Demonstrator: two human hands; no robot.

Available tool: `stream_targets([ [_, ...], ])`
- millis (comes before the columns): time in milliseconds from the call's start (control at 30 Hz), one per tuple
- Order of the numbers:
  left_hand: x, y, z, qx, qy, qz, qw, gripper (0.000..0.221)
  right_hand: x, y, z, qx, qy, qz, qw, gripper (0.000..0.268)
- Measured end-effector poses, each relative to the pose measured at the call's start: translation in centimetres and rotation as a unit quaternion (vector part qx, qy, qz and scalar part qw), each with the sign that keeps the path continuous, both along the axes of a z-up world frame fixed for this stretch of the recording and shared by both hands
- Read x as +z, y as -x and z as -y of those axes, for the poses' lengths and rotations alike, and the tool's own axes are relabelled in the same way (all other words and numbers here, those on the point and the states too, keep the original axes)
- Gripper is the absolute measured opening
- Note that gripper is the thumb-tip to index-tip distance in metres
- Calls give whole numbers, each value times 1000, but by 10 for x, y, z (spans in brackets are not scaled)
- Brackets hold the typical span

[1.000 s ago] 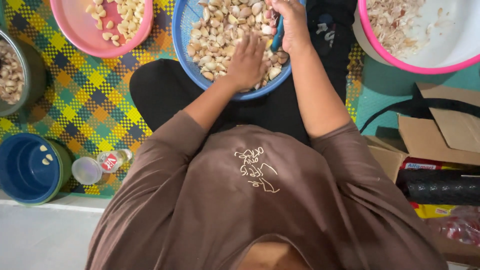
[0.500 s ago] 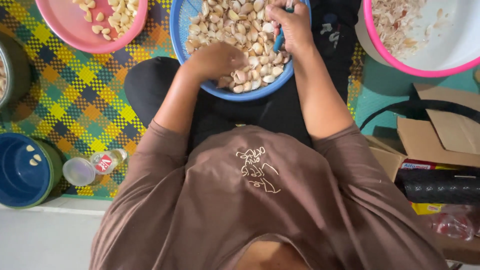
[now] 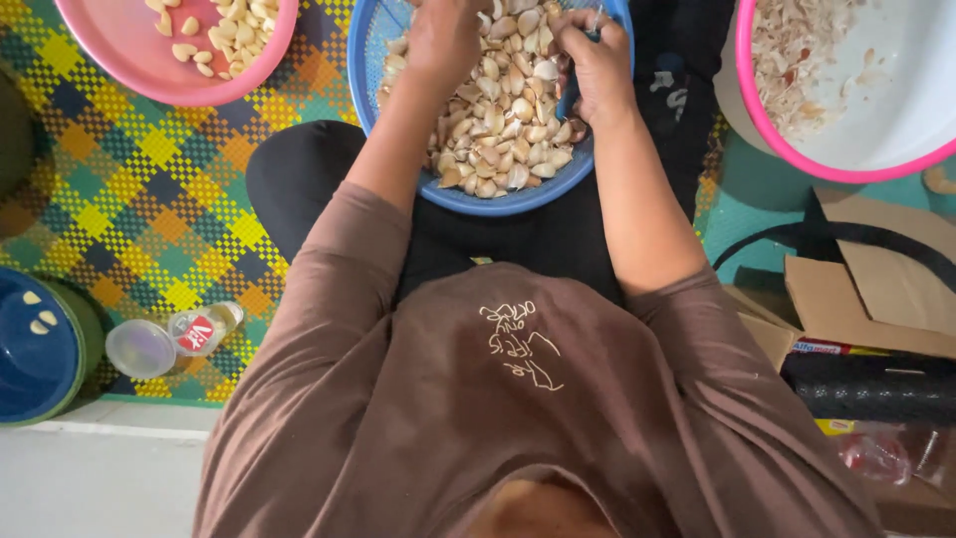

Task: Manually peeling garlic cloves and sorting the peeled cloves and skins into separate bowls.

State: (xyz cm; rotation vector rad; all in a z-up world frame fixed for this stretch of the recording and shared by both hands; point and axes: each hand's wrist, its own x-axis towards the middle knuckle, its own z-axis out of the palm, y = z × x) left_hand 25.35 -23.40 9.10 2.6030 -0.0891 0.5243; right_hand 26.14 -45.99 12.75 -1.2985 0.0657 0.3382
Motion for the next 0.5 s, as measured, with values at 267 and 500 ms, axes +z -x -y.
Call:
stream_targets([
  [267, 0, -9, 7, -70, -43, 84, 993, 55, -3, -4, -1, 28, -10, -2, 1000, 11],
  [500, 6, 2, 9, -77, -81, 35, 993, 35, -6, -4, -1, 26, 2, 11, 1000, 14],
])
